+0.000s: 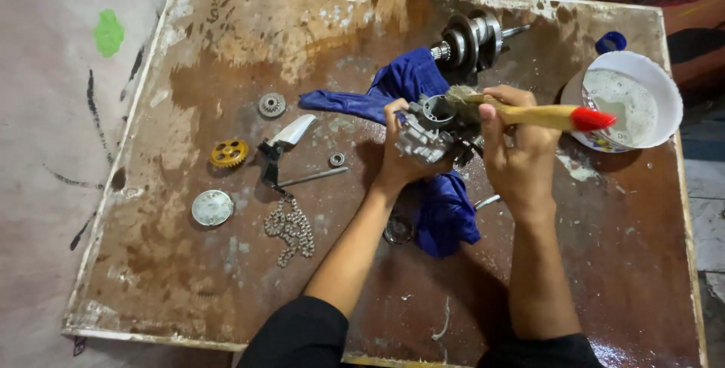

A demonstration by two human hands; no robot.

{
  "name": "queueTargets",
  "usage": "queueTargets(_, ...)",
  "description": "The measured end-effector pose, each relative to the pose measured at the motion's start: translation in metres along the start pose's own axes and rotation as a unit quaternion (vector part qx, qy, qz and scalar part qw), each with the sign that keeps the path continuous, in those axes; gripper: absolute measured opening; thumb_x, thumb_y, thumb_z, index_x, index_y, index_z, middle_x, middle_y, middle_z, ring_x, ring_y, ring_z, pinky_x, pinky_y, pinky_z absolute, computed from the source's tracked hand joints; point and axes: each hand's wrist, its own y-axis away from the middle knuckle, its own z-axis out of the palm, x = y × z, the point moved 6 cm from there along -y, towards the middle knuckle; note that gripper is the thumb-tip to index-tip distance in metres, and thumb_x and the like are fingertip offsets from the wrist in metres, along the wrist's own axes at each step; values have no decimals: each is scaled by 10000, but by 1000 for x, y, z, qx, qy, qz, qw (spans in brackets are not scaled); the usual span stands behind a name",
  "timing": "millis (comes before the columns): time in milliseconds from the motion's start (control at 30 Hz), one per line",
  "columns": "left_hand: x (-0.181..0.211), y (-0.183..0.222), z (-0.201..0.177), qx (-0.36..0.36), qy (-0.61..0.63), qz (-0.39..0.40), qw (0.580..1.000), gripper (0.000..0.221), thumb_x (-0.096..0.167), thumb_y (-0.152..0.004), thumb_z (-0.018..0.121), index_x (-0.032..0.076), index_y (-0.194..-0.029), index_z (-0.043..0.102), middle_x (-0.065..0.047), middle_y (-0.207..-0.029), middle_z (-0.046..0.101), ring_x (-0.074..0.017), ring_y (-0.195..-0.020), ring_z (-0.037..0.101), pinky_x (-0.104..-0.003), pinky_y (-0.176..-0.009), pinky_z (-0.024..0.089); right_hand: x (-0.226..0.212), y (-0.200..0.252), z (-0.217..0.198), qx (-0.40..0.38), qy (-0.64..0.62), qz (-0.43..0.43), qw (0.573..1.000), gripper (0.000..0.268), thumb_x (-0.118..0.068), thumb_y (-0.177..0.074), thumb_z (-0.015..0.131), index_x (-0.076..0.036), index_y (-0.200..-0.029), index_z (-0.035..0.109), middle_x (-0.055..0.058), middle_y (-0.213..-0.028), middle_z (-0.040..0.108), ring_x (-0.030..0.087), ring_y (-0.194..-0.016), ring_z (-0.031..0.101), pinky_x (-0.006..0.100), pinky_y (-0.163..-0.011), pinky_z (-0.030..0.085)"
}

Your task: Cleaning a motorcycle carburetor with a brush and solvent.

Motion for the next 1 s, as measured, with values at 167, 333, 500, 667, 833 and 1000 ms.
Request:
queueTargets(167,-16,5,2,19,385,-128,914,745,324,-679,908,169,-1281,499,48,-1203,675,-109,-1151,620,-433,-1096,399,9,4,-7,-36,-41,60,997,152,-114,-1117,648,6,-1210,649,132,-1014,717,181,-825,694,315,-688,549)
queueTargets(333,-26,32,46,-105,416,-84,899,534,126,-799,907,78,-1277,676,-54,-1236,742,-173,-1136,689,-378,-1052,571,-9,-7,-24,-144,-37,52,987,152,-98,-1062,666,-25,-1195,660,106,-1035,723,154,-813,703,274,-604,596)
queueTargets(500,-17,32,49,2,467,-187,864,447,145,-790,863,60,-1187,674,-54,-1079,754,-170,-973,709,-325,-894,598,18,-3,-37,-63,-26,158,985,94,-49,-1097,568,-24,-1156,637,114,-923,649,203,-744,589,366,-613,503)
queueTargets(667,-5,33,25,48,489,-223,842,440,151,-812,845,60,-1204,668,-64,-1087,743,-162,-1002,711,-337,-897,597,39,11,-20,38,-355,100,929,61,-50,-1133,437,-69,-1112,491,89,-1112,628,179,-1037,624,337,-967,566)
queueTargets(833,-2,37,29,167,443,-184,861,689,168,-784,867,84,-1305,424,-19,-1149,636,-127,-1057,655,-324,-887,591,39,12,-24,88,-483,212,845,79,-98,-1135,385,-115,-1161,457,62,-1034,574,212,-1110,610,426,-1101,551)
queueTargets(1000,2,42,30,216,453,-154,851,777,303,-816,920,56,-1312,377,-49,-1186,593,-142,-1083,638,-326,-977,557,35,12,-76,104,-565,151,805,195,-16,-1159,541,-135,-1244,411,116,-1173,566,220,-1107,599,423,-1026,525)
